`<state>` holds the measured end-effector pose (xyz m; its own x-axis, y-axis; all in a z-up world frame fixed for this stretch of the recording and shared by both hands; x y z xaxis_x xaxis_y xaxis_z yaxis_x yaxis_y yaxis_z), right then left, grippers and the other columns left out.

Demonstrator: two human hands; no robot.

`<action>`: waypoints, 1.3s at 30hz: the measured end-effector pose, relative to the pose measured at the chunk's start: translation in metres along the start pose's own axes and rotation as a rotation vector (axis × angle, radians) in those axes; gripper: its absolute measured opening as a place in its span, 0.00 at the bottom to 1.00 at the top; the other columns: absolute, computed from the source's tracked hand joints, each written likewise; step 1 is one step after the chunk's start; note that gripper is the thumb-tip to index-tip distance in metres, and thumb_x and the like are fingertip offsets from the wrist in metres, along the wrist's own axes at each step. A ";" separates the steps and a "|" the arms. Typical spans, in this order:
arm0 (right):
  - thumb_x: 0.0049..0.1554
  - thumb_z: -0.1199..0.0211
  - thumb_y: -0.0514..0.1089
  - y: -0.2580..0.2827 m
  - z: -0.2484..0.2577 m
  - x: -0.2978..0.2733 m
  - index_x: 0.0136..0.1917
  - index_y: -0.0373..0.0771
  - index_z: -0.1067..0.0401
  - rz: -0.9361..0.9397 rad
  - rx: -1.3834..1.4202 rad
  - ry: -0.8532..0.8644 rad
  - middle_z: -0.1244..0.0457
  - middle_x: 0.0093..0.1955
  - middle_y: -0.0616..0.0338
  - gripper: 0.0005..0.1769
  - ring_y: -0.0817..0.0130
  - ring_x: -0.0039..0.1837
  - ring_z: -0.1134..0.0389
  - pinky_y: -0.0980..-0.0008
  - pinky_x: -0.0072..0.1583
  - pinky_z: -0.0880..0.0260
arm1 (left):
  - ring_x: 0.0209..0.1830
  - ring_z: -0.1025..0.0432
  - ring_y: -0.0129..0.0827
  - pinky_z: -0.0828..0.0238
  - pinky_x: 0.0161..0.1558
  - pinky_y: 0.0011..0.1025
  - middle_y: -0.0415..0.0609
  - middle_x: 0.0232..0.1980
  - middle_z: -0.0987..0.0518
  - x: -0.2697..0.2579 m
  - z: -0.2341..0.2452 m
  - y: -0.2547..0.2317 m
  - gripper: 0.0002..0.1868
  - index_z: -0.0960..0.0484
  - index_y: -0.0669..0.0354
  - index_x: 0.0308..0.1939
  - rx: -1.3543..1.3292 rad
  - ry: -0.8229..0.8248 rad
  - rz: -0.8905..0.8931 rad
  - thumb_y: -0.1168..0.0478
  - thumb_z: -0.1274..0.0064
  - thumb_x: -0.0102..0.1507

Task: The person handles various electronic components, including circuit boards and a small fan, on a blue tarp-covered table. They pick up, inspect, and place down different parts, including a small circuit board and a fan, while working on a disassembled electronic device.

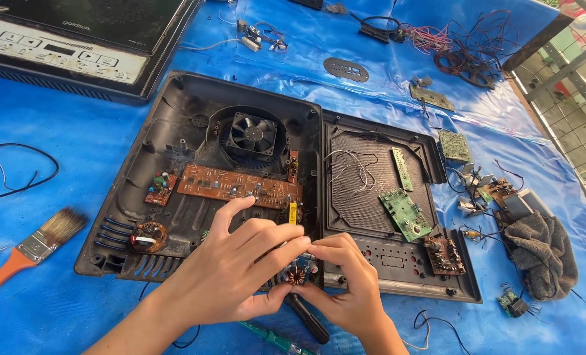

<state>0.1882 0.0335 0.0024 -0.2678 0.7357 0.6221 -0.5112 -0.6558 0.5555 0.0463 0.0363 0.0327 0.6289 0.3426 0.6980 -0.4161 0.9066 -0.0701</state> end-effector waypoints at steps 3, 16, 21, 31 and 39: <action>0.51 0.24 0.51 0.002 0.005 0.001 0.57 0.39 0.30 0.076 -0.120 -0.062 0.31 0.51 0.53 0.26 0.61 0.50 0.30 0.65 0.55 0.28 | 0.52 0.26 0.33 0.41 0.67 0.55 0.46 0.68 0.30 0.000 -0.004 0.006 0.33 0.31 0.50 0.68 0.038 0.030 0.046 0.49 0.37 0.62; 0.50 0.23 0.51 0.001 0.003 0.002 0.57 0.37 0.29 0.077 -0.097 -0.050 0.31 0.48 0.54 0.28 0.62 0.48 0.31 0.67 0.51 0.29 | 0.45 0.27 0.36 0.39 0.63 0.58 0.46 0.52 0.25 -0.002 -0.008 0.007 0.09 0.24 0.50 0.53 -0.134 0.030 0.032 0.61 0.45 0.69; 0.50 0.22 0.51 0.002 0.004 0.000 0.57 0.38 0.29 0.068 -0.100 -0.057 0.31 0.48 0.54 0.28 0.62 0.48 0.30 0.66 0.52 0.27 | 0.49 0.27 0.37 0.40 0.63 0.61 0.48 0.55 0.24 0.000 -0.005 0.003 0.09 0.25 0.52 0.53 -0.129 0.023 0.009 0.65 0.47 0.70; 0.48 0.23 0.52 -0.008 0.008 -0.011 0.57 0.39 0.32 0.035 -0.121 -0.159 0.31 0.47 0.53 0.31 0.62 0.47 0.31 0.65 0.51 0.29 | 0.50 0.27 0.42 0.38 0.62 0.57 0.53 0.63 0.25 -0.002 -0.002 -0.003 0.08 0.26 0.59 0.56 -0.145 -0.023 0.040 0.66 0.52 0.73; 0.47 0.24 0.48 -0.016 0.013 -0.017 0.56 0.32 0.29 -0.018 -0.169 -0.236 0.33 0.49 0.50 0.28 0.59 0.52 0.32 0.66 0.55 0.26 | 0.53 0.27 0.40 0.36 0.61 0.51 0.52 0.61 0.23 -0.001 0.002 -0.002 0.15 0.25 0.58 0.60 -0.123 -0.049 0.054 0.58 0.47 0.72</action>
<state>0.2114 0.0298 -0.0099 -0.0700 0.6745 0.7349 -0.6487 -0.5905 0.4801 0.0452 0.0333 0.0337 0.5734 0.3819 0.7248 -0.3627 0.9116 -0.1935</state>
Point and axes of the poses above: each hand's wrist, its own x-axis towards the middle knuckle, its own z-axis out of the back of the hand, y = z × x, the point moved 10 cm from there along x, towards the middle knuckle
